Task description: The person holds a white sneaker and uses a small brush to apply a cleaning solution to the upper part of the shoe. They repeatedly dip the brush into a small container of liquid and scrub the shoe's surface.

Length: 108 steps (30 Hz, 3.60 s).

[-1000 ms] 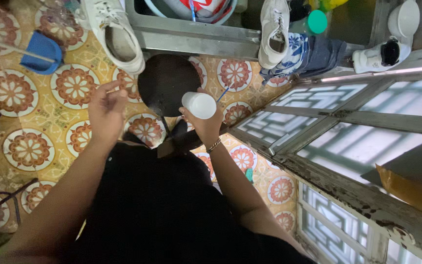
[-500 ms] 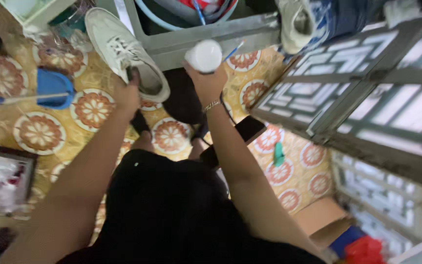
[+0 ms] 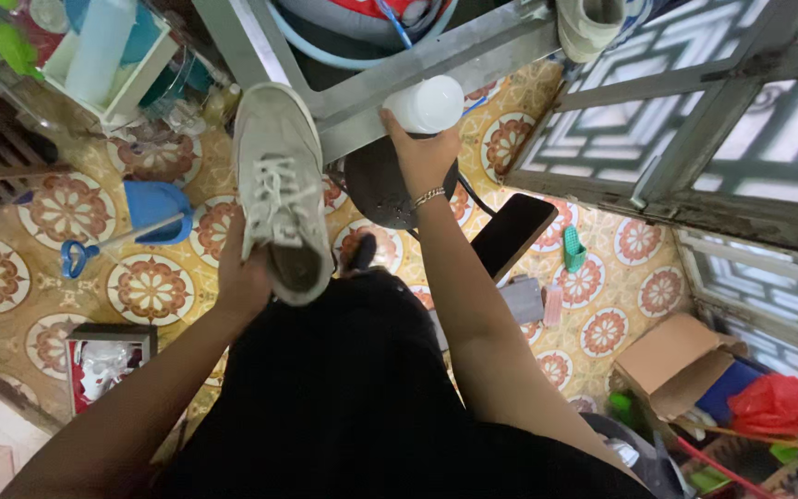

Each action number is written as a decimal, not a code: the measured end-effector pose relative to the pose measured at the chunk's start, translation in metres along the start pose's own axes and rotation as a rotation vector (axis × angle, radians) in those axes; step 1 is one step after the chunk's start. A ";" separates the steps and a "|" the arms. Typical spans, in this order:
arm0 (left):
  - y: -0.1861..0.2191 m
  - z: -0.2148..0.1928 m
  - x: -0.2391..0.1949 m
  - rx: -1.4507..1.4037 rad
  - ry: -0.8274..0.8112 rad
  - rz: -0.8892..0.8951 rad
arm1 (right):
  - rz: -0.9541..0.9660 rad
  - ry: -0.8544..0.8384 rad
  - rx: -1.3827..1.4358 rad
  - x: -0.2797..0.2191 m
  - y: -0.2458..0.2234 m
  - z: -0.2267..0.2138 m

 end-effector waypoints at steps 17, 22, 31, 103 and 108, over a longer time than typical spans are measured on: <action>0.138 0.001 0.012 -0.348 -0.142 0.141 | 0.077 -0.147 0.161 -0.014 0.023 -0.009; 0.133 -0.018 0.034 -0.294 -0.159 0.167 | 0.024 -0.075 0.275 -0.059 0.011 -0.036; 0.182 -0.030 0.062 -0.186 -0.554 0.282 | 0.053 -0.095 0.502 -0.165 -0.139 -0.047; 0.329 -0.062 0.086 0.277 -0.287 0.664 | -0.192 0.049 0.488 -0.015 -0.123 -0.096; 0.331 -0.058 0.091 0.240 -0.303 0.594 | -0.190 0.088 0.536 -0.015 -0.108 -0.103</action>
Point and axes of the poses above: each hand's wrist, its own x-axis towards the middle knuckle, its own z-axis out of the palm, y = z × x, the point moved 10 cm from there along x, towards the middle knuckle, and after that the axes turned 12 degrees about x, right-handed, at the moved point
